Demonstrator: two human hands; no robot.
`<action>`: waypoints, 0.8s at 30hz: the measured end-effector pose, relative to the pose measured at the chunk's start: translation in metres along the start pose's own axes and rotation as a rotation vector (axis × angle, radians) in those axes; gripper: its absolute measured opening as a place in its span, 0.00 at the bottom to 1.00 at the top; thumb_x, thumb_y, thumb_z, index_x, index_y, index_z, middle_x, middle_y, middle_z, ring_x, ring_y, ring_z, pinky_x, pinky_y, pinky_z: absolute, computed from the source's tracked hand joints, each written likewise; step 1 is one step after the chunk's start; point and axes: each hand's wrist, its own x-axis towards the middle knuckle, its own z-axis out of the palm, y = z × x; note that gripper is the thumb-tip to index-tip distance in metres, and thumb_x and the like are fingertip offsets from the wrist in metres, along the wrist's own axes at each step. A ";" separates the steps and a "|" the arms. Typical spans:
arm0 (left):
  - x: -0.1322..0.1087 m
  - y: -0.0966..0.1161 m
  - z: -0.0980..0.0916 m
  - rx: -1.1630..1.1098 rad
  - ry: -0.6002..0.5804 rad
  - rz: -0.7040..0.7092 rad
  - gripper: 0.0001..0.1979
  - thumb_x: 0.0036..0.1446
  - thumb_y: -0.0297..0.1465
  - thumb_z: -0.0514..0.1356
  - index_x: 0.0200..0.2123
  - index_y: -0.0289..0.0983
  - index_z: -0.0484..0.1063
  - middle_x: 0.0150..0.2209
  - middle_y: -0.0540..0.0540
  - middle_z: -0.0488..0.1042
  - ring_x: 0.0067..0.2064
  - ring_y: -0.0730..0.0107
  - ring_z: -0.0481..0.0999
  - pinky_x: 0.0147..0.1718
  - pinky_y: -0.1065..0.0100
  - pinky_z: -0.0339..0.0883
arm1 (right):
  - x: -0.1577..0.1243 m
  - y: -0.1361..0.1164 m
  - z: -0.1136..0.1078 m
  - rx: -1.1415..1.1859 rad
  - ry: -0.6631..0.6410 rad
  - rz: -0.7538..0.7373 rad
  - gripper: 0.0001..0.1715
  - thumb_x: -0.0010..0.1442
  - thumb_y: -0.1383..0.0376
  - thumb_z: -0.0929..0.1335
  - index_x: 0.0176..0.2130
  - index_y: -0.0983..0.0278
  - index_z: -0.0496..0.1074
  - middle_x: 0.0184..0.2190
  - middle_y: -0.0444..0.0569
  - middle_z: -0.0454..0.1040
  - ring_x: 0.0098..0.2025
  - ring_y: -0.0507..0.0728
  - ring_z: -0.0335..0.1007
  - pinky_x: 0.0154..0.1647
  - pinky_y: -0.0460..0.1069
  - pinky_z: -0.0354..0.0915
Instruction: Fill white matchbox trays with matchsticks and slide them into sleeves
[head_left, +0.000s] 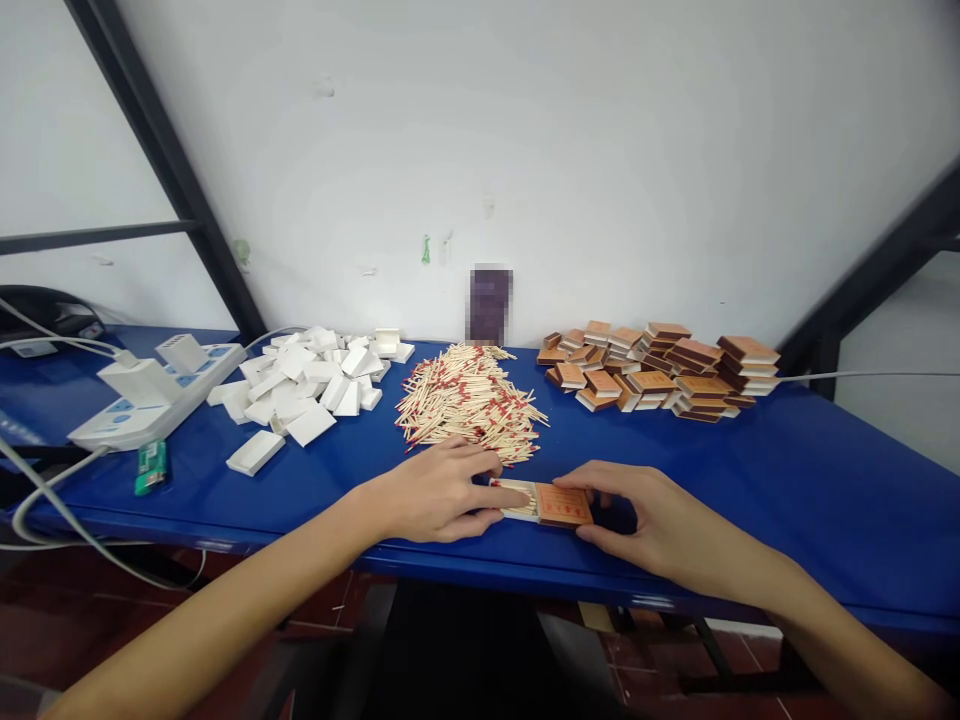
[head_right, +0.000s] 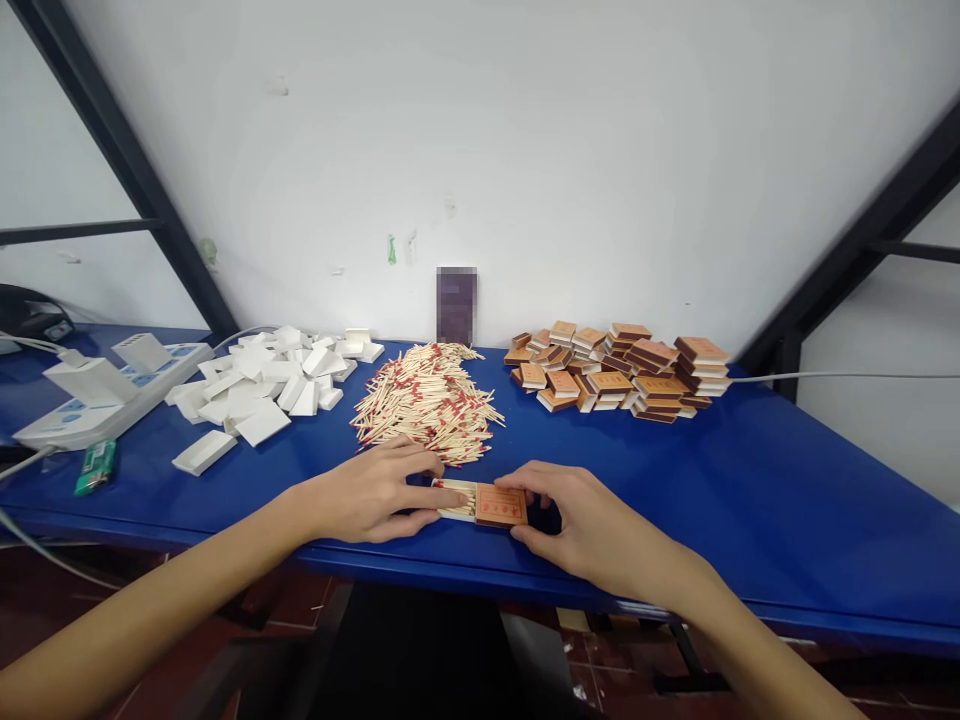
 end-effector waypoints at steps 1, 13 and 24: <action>0.000 0.000 0.000 -0.017 0.005 -0.003 0.17 0.68 0.34 0.52 0.57 0.42 0.71 0.42 0.41 0.71 0.41 0.61 0.73 0.44 0.61 0.68 | 0.001 0.000 0.000 -0.006 -0.002 -0.002 0.20 0.61 0.59 0.68 0.53 0.58 0.74 0.50 0.51 0.77 0.50 0.63 0.73 0.52 0.58 0.69; -0.004 -0.003 0.005 -0.151 0.097 -0.012 0.17 0.69 0.32 0.52 0.57 0.40 0.71 0.43 0.40 0.70 0.44 0.63 0.73 0.45 0.65 0.71 | 0.003 0.004 0.002 0.087 0.062 0.021 0.22 0.60 0.56 0.70 0.53 0.59 0.75 0.48 0.51 0.77 0.46 0.60 0.74 0.49 0.55 0.71; -0.002 -0.003 0.006 -0.287 0.050 -0.055 0.16 0.65 0.31 0.57 0.54 0.39 0.75 0.47 0.37 0.71 0.49 0.59 0.74 0.49 0.61 0.71 | 0.003 0.009 -0.002 0.114 0.039 -0.003 0.20 0.59 0.56 0.71 0.51 0.57 0.77 0.50 0.50 0.77 0.50 0.62 0.74 0.51 0.56 0.72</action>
